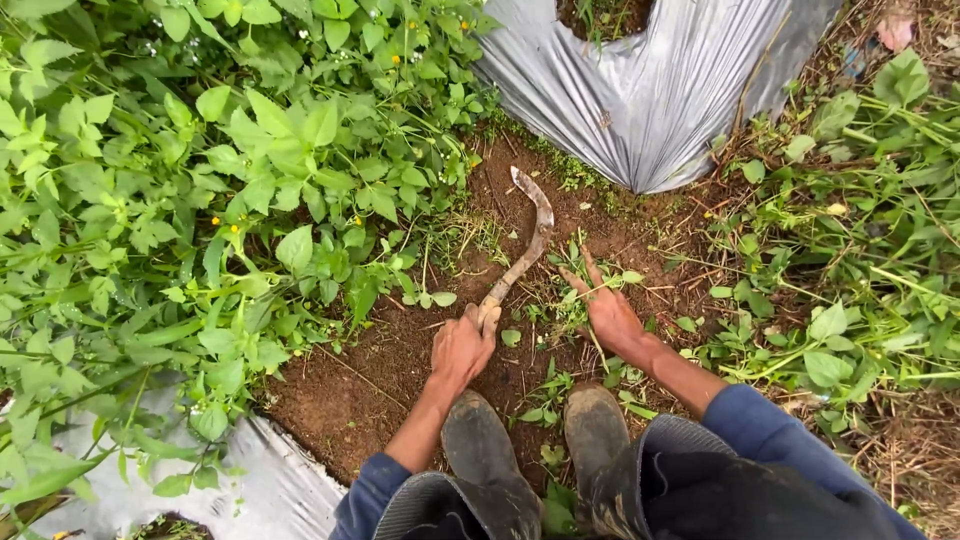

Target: The person uses a sickle to cut weeds at the base of plants in a garden bed. They pull the cut weeds by hand and toss them aside, clearing the soil around the crop plants.

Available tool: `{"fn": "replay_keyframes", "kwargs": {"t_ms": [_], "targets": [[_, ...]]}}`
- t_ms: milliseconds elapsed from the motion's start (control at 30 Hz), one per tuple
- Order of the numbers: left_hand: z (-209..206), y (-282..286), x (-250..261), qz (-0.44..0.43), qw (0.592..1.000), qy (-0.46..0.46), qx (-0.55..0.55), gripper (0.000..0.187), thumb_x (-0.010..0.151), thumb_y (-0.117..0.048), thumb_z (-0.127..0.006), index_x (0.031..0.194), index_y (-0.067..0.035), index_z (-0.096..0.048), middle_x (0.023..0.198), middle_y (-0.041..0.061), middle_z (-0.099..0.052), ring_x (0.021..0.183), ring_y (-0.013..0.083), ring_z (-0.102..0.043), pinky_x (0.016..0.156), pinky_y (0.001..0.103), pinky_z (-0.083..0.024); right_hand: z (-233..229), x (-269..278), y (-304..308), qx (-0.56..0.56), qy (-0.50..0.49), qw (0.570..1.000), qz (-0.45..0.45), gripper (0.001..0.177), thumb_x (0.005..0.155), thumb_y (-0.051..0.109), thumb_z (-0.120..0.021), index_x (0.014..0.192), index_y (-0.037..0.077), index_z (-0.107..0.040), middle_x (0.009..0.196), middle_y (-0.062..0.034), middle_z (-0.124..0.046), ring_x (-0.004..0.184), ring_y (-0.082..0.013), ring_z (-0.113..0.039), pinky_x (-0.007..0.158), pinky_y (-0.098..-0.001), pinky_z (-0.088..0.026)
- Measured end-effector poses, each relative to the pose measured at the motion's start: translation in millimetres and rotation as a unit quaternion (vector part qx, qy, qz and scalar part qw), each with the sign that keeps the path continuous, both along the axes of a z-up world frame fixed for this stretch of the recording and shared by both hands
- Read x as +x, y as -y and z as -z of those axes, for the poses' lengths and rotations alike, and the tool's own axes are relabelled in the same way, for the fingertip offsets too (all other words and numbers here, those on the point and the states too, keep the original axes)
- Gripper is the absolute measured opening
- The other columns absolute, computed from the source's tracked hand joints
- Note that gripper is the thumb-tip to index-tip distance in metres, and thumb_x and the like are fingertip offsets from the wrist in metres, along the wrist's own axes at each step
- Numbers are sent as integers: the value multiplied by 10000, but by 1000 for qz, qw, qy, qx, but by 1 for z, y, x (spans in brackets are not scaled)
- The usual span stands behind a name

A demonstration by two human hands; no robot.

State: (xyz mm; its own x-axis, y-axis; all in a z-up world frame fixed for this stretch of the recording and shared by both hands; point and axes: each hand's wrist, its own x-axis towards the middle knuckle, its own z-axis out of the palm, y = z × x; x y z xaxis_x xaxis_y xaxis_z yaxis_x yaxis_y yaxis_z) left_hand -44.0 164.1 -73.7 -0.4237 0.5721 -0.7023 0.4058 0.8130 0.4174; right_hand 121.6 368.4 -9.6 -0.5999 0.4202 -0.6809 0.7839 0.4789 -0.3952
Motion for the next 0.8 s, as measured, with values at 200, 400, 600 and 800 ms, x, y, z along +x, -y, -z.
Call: {"fn": "replay_keyframes", "kwargs": {"t_ms": [200,400,600,800], "targets": [[-15,-17,-28,-16,999,36,12,485,1033,-275,-443,1382,52,-527,772,184,-651,500,195,-525,439,332,-460,7,6,-2,27,5,999,-44,1036,802,63,-808,1613,338,-225,1662,-273,-66,1054,-408,-688,844,-520,-651],[-52,32,4,-43,993,10,-107,615,1025,-492,-356,1324,-3,-580,943,318,-700,1020,464,-692,850,551,-508,-7,-2,-1,19,-6,999,-48,1008,800,63,-798,1603,326,-247,1659,-273,-85,1127,-436,-648,937,-563,-604],[-41,32,5,-50,997,37,-40,607,1041,-453,-361,1380,5,-570,927,280,-716,975,377,-690,860,505,-552,50,17,-1,19,-16,999,-29,980,817,17,-767,1611,308,-270,1662,-288,-82,1144,-422,-658,1039,-597,-510],[-14,36,5,-90,967,158,181,481,1049,-372,-498,686,-62,-552,535,14,-398,558,192,-433,594,406,-397,-14,-6,2,25,9,999,-36,943,818,60,-789,1593,286,-304,1635,-318,-121,1100,-439,-663,884,-536,-636]]}}
